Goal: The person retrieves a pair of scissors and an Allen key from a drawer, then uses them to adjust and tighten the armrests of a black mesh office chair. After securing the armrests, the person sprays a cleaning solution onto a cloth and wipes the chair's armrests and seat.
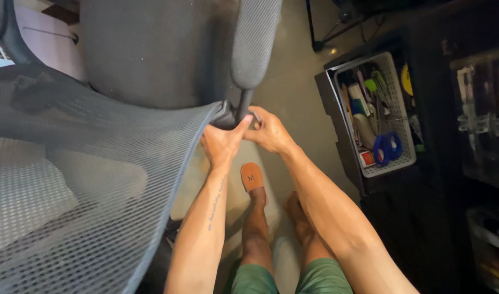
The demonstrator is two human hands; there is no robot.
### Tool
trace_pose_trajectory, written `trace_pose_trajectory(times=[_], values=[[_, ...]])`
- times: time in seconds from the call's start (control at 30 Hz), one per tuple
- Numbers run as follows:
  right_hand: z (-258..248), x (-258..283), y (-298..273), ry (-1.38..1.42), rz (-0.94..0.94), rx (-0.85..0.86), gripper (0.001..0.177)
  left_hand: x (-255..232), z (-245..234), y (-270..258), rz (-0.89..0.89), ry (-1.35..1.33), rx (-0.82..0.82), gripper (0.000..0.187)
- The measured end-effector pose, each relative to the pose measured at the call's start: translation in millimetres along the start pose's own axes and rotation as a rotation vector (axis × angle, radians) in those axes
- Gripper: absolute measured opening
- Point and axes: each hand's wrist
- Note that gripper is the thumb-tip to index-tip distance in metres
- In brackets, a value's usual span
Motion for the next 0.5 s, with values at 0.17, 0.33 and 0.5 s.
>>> trace_pose_trajectory(times=[0.17,0.33,0.5], values=[[-5,-15,-6,0.595,0.230,0.037,0.042,26,-18,-7,0.206,0.050,-0.030,0.069],[-41,-23,-82,0.481,0.028,-0.217,0.032,51,-42,-16,0.211,0.086,0.057,0.065],[-115,-27,-142,0.311,-0.120,-0.584,0.026,68,-42,-25,0.215,0.089,0.004,0.080]])
Point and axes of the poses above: each hand's wrist, its own y-axis towards the middle knuckle, its own z-axis out of the palm, x = y × z, and after that the axes turned 1 degree about x, right-handed
